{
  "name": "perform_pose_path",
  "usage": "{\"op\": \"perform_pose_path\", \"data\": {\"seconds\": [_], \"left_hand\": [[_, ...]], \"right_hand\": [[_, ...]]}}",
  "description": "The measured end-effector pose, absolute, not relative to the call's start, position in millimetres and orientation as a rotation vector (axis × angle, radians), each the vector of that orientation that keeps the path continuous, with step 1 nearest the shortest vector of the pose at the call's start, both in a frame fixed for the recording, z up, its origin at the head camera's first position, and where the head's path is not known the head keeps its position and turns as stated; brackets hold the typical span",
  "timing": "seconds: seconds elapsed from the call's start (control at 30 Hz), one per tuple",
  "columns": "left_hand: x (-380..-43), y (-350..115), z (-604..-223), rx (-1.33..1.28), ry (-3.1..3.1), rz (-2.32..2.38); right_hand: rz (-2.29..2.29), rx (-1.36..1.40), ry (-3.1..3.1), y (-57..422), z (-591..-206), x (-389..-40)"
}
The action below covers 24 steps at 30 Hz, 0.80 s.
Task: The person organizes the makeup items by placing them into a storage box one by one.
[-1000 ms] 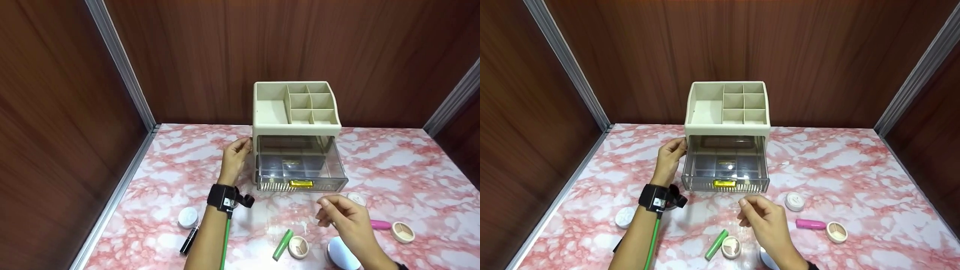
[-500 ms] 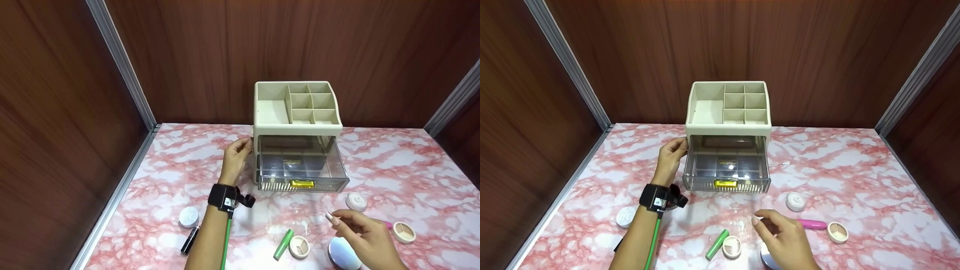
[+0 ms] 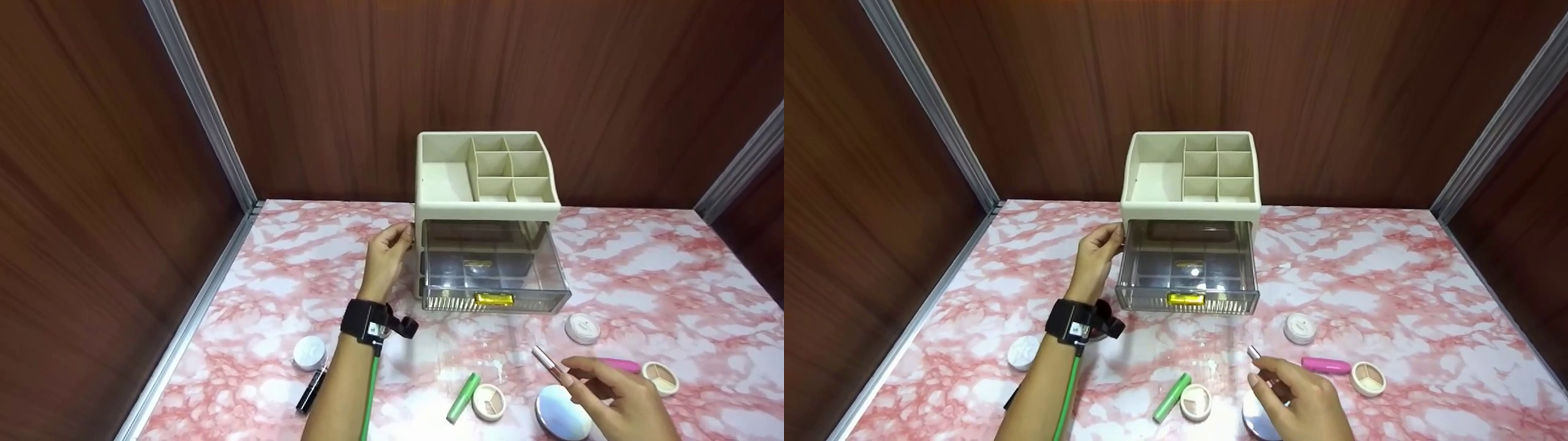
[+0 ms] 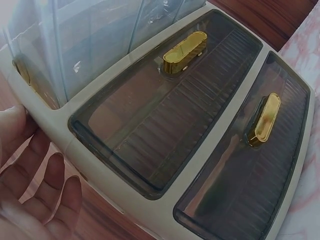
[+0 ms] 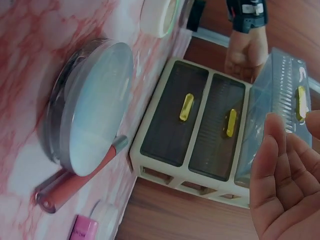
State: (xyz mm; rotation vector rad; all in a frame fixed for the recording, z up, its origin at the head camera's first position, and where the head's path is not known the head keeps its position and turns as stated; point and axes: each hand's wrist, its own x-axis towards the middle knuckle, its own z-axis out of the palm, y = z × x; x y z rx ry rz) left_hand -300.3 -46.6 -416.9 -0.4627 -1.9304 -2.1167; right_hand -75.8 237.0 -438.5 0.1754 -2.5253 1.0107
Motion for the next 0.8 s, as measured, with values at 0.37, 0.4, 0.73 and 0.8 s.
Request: {"op": "perform_pose_path", "data": {"seconds": [0.37,0.4,0.73,0.8], "left_hand": [[-299.3,-45.5,-416.2,-0.517,-1.925,-2.037],[-299.1,-45.7,-416.2,-0.518,-1.928,-2.026],[-299.9,-45.2,-416.4,-0.510,-1.928,-2.033],[-300.0,-45.5,-416.2,-0.521,-1.925,-2.027]], "right_hand": [[0.828,0.224,-2.724,249.4,-448.9,-68.6],[0.811,0.218,-2.759,250.1,-449.7,-68.2],[0.642,0.180,-2.933,254.5,-453.2,-68.2],[0.603,0.195,-2.975,255.3,-454.1,-68.2]]}}
